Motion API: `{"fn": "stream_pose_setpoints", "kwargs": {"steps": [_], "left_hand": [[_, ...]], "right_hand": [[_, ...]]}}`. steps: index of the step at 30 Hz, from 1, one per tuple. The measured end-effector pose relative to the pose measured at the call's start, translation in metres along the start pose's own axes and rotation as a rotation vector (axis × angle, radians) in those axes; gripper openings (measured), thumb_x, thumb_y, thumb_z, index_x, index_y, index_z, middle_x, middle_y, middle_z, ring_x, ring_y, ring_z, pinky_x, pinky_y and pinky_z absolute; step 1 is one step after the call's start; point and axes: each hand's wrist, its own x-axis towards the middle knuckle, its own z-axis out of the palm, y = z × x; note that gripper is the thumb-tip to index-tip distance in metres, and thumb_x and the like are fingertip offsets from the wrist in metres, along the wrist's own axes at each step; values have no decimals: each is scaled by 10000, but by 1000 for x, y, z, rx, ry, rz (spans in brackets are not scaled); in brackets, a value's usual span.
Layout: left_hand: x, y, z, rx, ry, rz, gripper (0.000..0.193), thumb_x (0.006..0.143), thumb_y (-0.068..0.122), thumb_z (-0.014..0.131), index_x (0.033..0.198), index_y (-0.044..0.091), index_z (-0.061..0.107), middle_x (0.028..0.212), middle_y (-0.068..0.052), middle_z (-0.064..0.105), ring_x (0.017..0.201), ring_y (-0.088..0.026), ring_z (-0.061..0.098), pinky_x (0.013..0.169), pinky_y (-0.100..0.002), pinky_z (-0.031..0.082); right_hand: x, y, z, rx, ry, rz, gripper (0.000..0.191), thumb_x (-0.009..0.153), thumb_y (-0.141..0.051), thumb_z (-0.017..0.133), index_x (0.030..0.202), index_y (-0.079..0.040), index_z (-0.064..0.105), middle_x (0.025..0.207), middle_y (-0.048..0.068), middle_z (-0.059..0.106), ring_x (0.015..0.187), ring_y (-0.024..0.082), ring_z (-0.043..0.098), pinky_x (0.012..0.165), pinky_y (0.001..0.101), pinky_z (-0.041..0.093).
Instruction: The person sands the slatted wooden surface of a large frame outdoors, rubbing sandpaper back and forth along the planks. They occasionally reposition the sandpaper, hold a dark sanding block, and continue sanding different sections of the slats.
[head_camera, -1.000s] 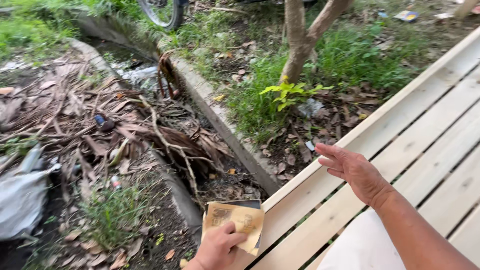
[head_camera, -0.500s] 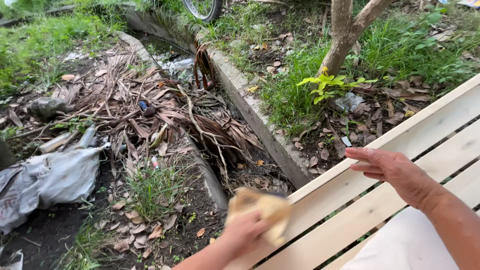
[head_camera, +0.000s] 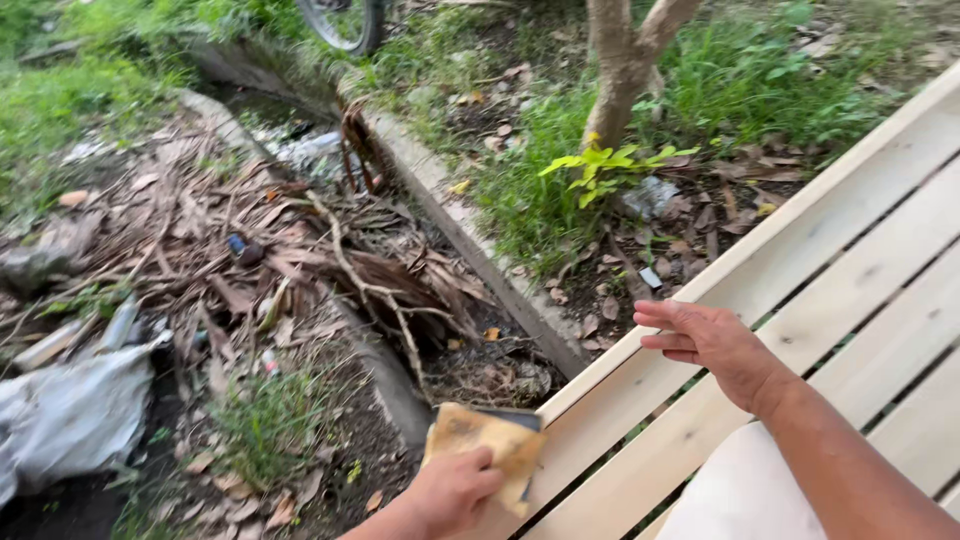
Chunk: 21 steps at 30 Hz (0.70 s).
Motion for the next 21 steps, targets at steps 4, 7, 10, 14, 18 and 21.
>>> {"fn": "stream_pose_setpoints", "kwargs": {"steps": [4,7,10,14,18,21], "left_hand": [[142,3,24,6,30,-50,95,807,116,696,834,94,607,938,-132,587,785,-396,643,646,-519,524],[252,5,43,39,64,-14,80,771,118,688,822,92,632,942,-123,602,813,-380,662,659,-511,535],[349,14,53,85,101,20,90,802,117,656,889,116,680,966,-115,621,836,-359,677,692,-500,544],[449,28,59,128,161,56,120,783,104,638,888,109,696,982,-98,641,882,-336,685,742,-466,558],[533,37,61,126,158,73,135,766,105,637,873,107,719,993,-103,653,918,-335,696,783,-459,564],[595,48,57,145,185,47,148,779,95,623,877,104,734,1036,-112,663,941,-341,704,804,-471,566]], "right_hand": [[11,8,-44,67,100,-9,493,1014,-408,487,1368,-126,681,1312,53,730,1105,202,695,980,384,493],[19,27,-90,-9,257,35,515,1022,-408,482,1360,-88,704,1306,54,744,1114,223,698,1009,388,490],[20,56,-148,-317,463,-137,490,1026,-404,517,1348,-96,720,1324,99,771,1280,253,666,1118,376,457],[21,85,-209,-808,701,-279,453,1020,-359,490,1407,-169,630,1552,103,509,1480,364,354,1178,431,309],[24,110,-221,-1194,802,-286,533,966,-385,482,1472,-221,523,1587,35,418,1485,298,311,1196,456,216],[23,114,-211,-1302,851,-270,590,922,-409,490,1490,-253,461,1595,-24,369,1485,242,283,1197,453,176]]}}
